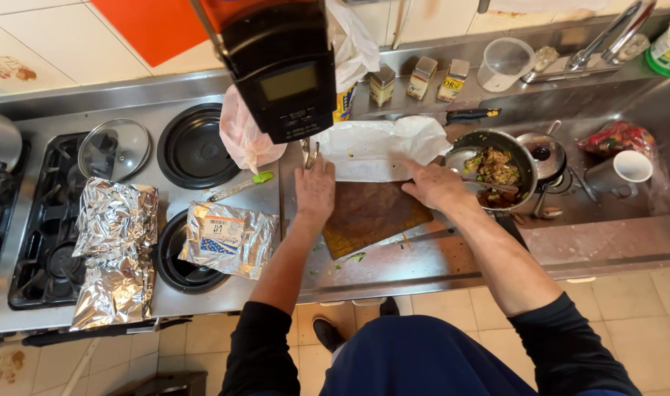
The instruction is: The person scoops cooked food from a small pot onto a paper-lined cutting board, then wraps each portion in aluminum foil. The process is repeated multiple times, with each wrapped portion placed on the counter.
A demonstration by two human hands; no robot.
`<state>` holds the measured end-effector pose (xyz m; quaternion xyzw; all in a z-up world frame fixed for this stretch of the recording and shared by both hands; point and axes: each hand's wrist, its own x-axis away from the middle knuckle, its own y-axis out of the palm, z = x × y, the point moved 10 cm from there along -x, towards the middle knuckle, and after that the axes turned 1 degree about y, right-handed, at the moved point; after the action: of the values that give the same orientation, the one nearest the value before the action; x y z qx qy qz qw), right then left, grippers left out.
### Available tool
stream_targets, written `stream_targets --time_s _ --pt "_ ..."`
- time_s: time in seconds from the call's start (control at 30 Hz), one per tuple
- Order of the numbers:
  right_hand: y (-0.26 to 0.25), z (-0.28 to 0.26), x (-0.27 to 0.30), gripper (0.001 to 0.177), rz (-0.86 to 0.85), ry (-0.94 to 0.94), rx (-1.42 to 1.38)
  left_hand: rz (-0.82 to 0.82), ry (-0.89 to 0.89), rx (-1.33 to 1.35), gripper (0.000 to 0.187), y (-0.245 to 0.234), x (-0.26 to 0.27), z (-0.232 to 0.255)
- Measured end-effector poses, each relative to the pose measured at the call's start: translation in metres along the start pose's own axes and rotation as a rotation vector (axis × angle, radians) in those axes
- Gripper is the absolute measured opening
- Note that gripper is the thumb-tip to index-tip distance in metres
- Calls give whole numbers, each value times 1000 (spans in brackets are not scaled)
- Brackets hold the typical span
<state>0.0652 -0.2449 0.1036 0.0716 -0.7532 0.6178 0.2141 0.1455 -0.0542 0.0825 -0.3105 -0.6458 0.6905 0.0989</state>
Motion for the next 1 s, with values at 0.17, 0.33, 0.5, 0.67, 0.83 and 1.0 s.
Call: stream_targets --time_s 0.17,0.33,0.5,0.67,0.83,1.0 --pt "-4 3 22 52 42 -181 -103 290 105 -95 18 9 -1 -14" --pt "-34 88 54 33 306 -170 -112 338 179 38 9 -48 34 3" --pt "5 182 18 18 464 -103 223 152 295 -69 4 -60 90 10" --pt "35 172 -18 8 340 -130 321 -73 318 160 22 -68 91 68" --pt "33 173 -50 32 565 -159 396 -238 273 1104 12 -13 108 182" --pt "85 221 -87 28 319 -131 -97 -1015 -29 1524 77 42 137 328"
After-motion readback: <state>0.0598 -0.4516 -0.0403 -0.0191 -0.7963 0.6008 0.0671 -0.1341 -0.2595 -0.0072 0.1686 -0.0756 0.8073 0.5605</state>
